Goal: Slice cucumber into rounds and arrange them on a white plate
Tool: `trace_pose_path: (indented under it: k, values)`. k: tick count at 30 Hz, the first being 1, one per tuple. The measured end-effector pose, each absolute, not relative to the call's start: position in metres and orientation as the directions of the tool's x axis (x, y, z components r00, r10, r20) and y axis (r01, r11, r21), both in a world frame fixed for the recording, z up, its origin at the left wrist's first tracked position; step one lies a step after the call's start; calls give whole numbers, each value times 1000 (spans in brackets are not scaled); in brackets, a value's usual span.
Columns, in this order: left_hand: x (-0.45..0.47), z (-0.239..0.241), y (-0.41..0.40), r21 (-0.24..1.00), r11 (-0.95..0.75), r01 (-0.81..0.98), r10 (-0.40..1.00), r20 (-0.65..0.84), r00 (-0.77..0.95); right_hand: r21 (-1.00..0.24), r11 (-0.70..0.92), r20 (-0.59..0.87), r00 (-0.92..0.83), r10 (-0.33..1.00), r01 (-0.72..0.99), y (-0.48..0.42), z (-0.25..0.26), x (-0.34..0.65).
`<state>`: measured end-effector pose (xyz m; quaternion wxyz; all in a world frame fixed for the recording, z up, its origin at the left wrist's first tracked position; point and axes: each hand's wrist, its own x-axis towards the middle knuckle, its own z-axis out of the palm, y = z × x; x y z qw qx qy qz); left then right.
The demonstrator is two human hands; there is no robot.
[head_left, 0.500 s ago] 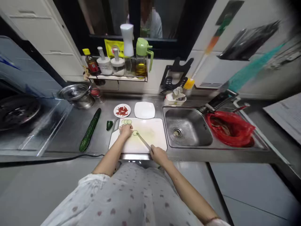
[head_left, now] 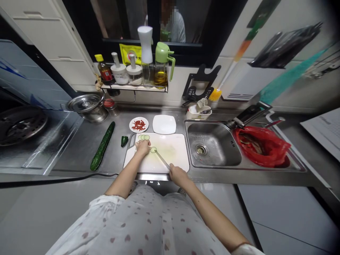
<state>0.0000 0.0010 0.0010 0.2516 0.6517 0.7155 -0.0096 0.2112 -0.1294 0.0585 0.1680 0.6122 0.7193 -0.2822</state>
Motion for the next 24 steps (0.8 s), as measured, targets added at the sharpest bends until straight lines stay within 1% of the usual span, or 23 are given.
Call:
trace_pose_path:
  k: [8, 17, 24]
  values:
    - [1, -2, 4, 308, 168, 936, 919, -392, -36, -220, 88, -599, -206, 773, 971, -125, 63, 210]
    - [0, 0, 3, 328, 170, 929, 921, -387, -31, -210, 82, -616, -197, 763, 974, -115, 65, 200]
    - [1, 0, 4, 319, 167, 933, 922, -387, -33, -211, 79, -621, -196, 759, 974, -110, 63, 196]
